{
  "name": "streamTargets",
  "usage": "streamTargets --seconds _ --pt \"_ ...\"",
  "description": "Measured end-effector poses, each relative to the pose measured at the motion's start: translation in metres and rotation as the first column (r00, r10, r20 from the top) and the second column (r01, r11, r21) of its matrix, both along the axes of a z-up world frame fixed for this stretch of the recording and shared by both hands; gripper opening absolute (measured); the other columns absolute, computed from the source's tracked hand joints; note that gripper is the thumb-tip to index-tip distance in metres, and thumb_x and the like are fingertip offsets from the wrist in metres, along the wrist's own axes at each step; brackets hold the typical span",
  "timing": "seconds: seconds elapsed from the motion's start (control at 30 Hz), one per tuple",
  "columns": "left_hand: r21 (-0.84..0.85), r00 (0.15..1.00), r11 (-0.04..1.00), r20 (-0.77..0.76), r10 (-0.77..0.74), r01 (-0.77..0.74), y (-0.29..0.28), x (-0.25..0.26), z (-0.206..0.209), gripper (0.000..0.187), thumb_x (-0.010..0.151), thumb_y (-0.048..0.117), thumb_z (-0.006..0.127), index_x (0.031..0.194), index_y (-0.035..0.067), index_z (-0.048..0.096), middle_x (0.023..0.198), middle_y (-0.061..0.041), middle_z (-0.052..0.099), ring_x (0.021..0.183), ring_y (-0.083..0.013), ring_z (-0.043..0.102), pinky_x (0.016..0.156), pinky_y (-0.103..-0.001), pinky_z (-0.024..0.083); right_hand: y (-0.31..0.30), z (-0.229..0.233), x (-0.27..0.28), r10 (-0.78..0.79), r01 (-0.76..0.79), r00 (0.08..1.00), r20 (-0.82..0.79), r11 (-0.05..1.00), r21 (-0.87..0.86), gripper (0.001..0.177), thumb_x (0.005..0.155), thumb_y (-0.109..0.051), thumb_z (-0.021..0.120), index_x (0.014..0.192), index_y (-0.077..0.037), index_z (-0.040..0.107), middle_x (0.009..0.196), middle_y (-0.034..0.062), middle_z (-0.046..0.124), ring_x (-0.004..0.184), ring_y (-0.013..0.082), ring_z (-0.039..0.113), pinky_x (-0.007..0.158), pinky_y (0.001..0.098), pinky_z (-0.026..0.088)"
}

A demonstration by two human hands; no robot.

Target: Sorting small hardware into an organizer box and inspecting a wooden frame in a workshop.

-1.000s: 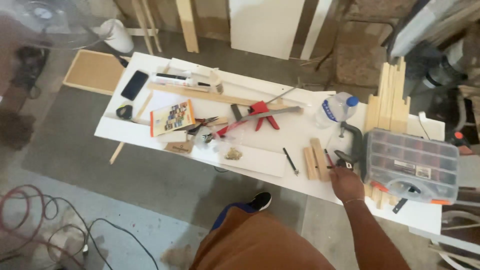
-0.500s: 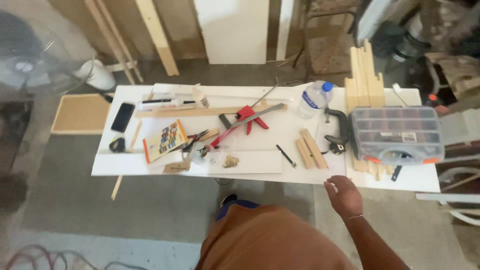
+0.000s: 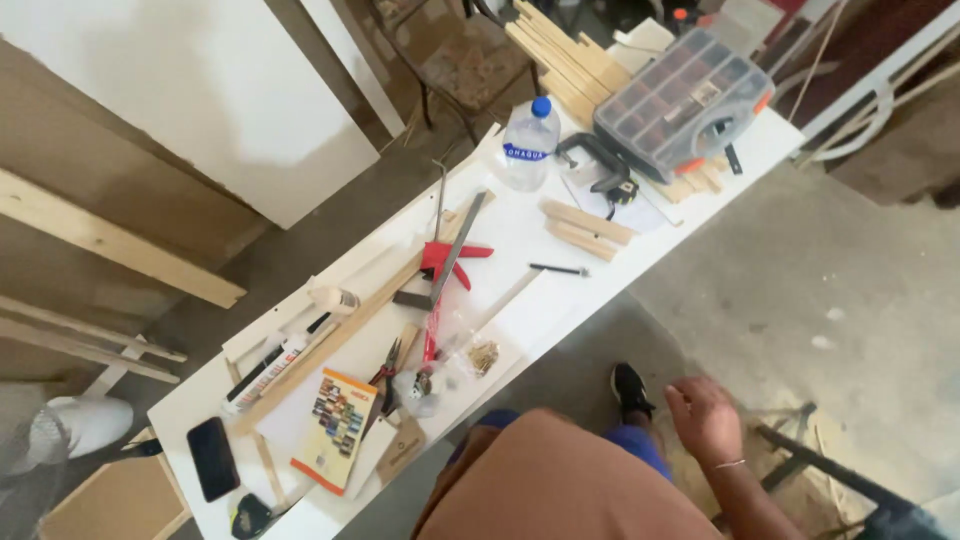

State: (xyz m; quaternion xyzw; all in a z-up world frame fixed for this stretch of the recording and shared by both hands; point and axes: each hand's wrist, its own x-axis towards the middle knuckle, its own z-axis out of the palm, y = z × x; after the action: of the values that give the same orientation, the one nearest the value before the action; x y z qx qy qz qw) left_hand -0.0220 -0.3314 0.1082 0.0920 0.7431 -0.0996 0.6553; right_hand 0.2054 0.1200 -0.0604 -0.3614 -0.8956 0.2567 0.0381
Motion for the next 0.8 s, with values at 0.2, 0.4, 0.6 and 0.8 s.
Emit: streamTargets --seconds 0.2,0.4,0.6,0.8 --pt "0.266 0.942 0.905 -0.044 -0.332 0.332 -0.028 -0.036 -0.025 0.038 0.092 0.048 0.052 0.112 0.019 0.066 0.119 -0.011 0.063 0.110 -0.0342 0.058 0.087 -0.046 0.042 -0.167 0.065 0.024 -0.178 0.179 0.984 0.020 0.965 -0.193 0.027 0.096 -0.036 0.061 0.099 -0.016 0.079 0.103 0.0021 0.075 0.095 0.0217 0.070 0.075 0.0370 0.059" --pt "0.705 0.896 0.564 -0.407 -0.176 0.431 0.042 -0.038 -0.006 0.054 0.093 0.053 0.061 0.057 0.017 0.043 0.054 -0.004 0.050 0.056 -0.0219 0.051 0.055 -0.045 0.029 -0.214 0.089 0.068 -0.086 0.053 0.986 -0.146 0.976 -0.212 0.025 0.095 -0.036 0.063 0.092 -0.015 0.076 0.094 0.0014 0.075 0.083 0.0203 0.071 0.072 0.0365 0.054" --pt "0.874 0.942 0.460 -0.273 0.195 0.158 0.114 0.049 -0.010 0.039 0.090 0.042 0.065 0.065 0.013 0.060 0.057 -0.005 0.056 0.060 -0.0116 0.049 0.058 -0.041 0.038 -0.226 0.085 0.126 -0.224 0.236 0.948 -0.225 0.971 0.027 0.016 0.093 -0.029 0.066 0.089 -0.017 0.075 0.083 -0.0001 0.071 0.075 0.0211 0.069 0.066 0.0355 0.053" --pt "0.885 0.939 0.462 0.199 -0.281 -0.049 0.161 0.149 0.000 0.016 0.086 0.026 0.068 0.095 0.016 0.075 0.091 0.005 0.074 0.086 -0.0042 0.063 0.080 -0.025 0.050 -0.248 0.056 0.203 -0.403 0.408 0.893 -0.199 0.913 -0.016 0.022 0.089 -0.033 0.071 0.108 -0.021 0.073 0.093 -0.0010 0.075 0.083 0.0206 0.073 0.072 0.0334 0.055"
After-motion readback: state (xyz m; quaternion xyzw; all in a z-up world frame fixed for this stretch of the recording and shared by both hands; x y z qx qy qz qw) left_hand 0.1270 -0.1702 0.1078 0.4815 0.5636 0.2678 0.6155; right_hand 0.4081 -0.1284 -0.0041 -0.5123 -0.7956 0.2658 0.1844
